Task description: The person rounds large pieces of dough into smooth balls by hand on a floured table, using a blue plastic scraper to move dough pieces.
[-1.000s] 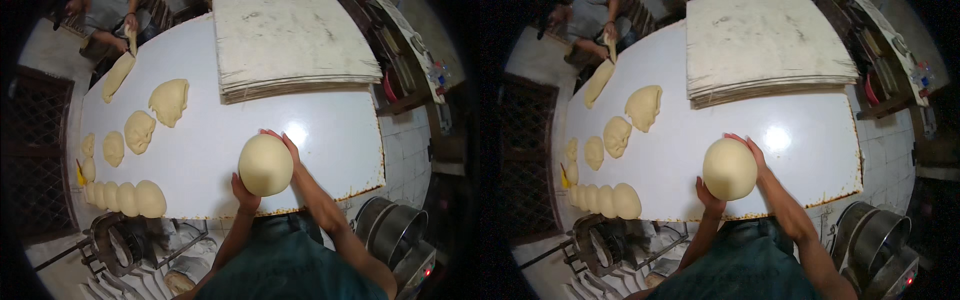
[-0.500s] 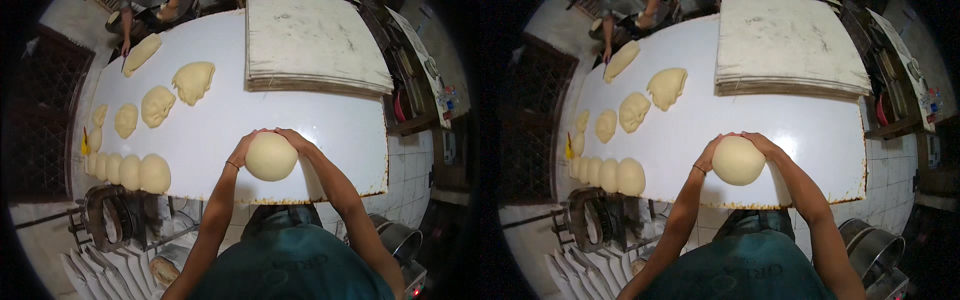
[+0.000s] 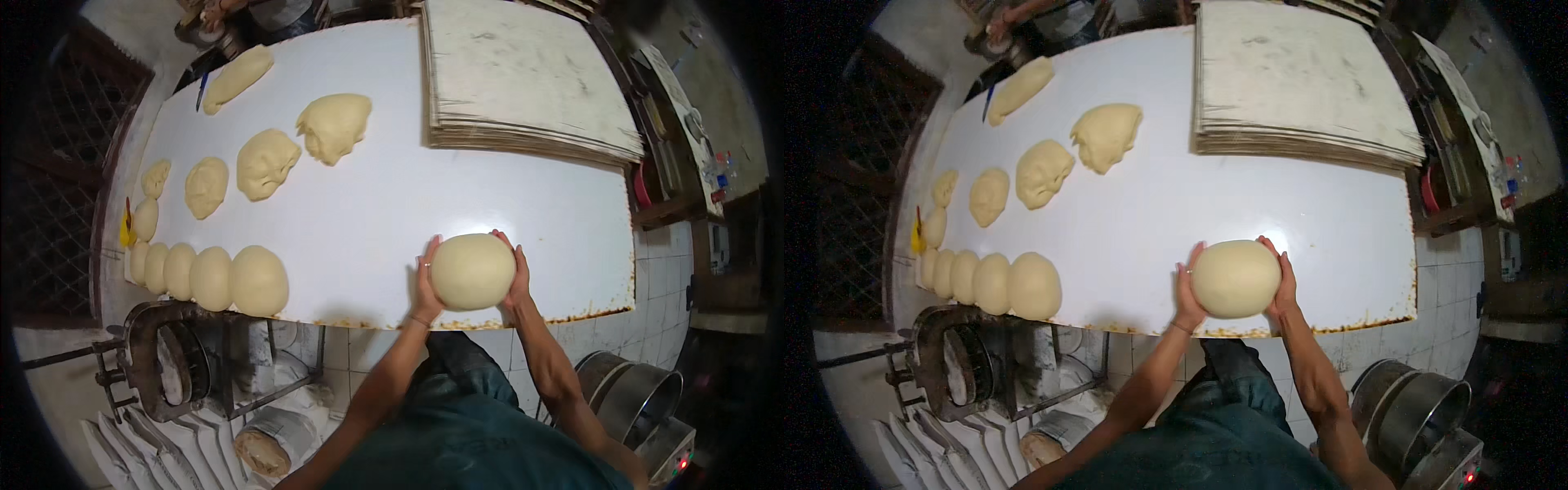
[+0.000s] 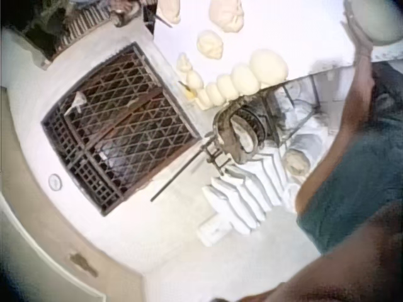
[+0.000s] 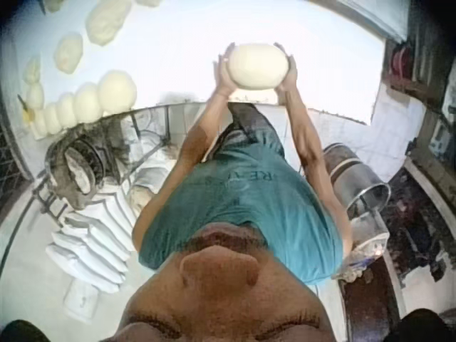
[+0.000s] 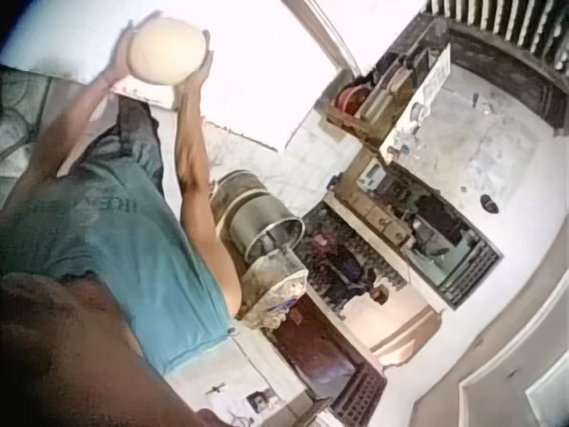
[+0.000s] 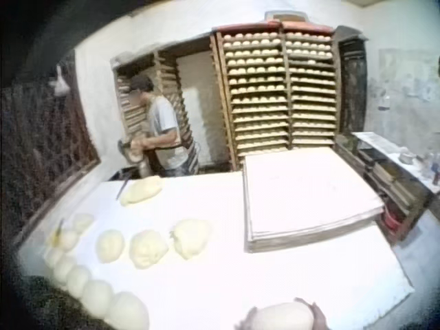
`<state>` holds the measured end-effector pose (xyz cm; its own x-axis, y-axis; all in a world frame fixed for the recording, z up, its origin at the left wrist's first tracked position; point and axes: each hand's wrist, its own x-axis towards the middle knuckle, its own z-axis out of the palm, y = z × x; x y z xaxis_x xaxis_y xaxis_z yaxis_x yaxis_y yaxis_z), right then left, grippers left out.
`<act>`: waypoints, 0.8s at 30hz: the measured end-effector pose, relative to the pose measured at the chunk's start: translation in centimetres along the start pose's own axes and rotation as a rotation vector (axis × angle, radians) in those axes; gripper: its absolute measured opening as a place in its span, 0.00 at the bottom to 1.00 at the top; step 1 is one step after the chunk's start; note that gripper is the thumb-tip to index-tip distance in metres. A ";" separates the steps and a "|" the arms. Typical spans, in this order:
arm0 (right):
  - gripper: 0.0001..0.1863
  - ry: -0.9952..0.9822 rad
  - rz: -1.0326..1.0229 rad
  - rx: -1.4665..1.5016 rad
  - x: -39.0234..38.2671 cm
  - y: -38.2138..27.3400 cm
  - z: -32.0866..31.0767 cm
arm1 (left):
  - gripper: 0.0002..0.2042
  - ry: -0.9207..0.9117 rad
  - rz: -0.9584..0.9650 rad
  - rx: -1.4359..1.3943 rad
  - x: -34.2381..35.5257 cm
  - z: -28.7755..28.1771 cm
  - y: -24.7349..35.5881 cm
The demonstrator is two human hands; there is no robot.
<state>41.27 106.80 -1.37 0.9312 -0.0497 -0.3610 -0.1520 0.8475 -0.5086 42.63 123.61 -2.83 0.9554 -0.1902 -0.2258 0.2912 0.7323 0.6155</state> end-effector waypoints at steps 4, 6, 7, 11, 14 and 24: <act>0.29 -0.087 0.060 0.071 0.8 3.4 3.1 | 0.30 -0.029 -0.097 -0.204 0.2 1.0 3.9; 0.28 -0.085 -0.099 -0.201 0.1 2.2 12.4 | 0.30 -0.130 -0.032 -0.127 1.2 2.4 9.9; 0.28 -0.197 -0.241 -0.413 0.0 2.1 16.1 | 0.30 -0.191 0.012 -0.074 1.9 2.9 13.4; 0.32 -0.015 0.112 -0.132 -0.1 4.2 23.8 | 0.23 -0.217 0.164 0.216 0.6 3.5 26.0; 0.35 -0.033 0.397 -0.114 1.0 8.2 27.7 | 0.21 -0.043 0.153 0.328 -0.8 0.7 32.6; 0.29 -0.645 0.452 0.176 3.2 26.3 60.3 | 0.25 0.184 1.445 0.072 -8.5 -3.5 67.6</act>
<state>60.24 160.81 31.24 0.8080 0.5873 0.0472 -0.5556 0.7860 -0.2711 54.04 177.04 38.03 0.3934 0.7569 0.5218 -0.8910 0.1740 0.4193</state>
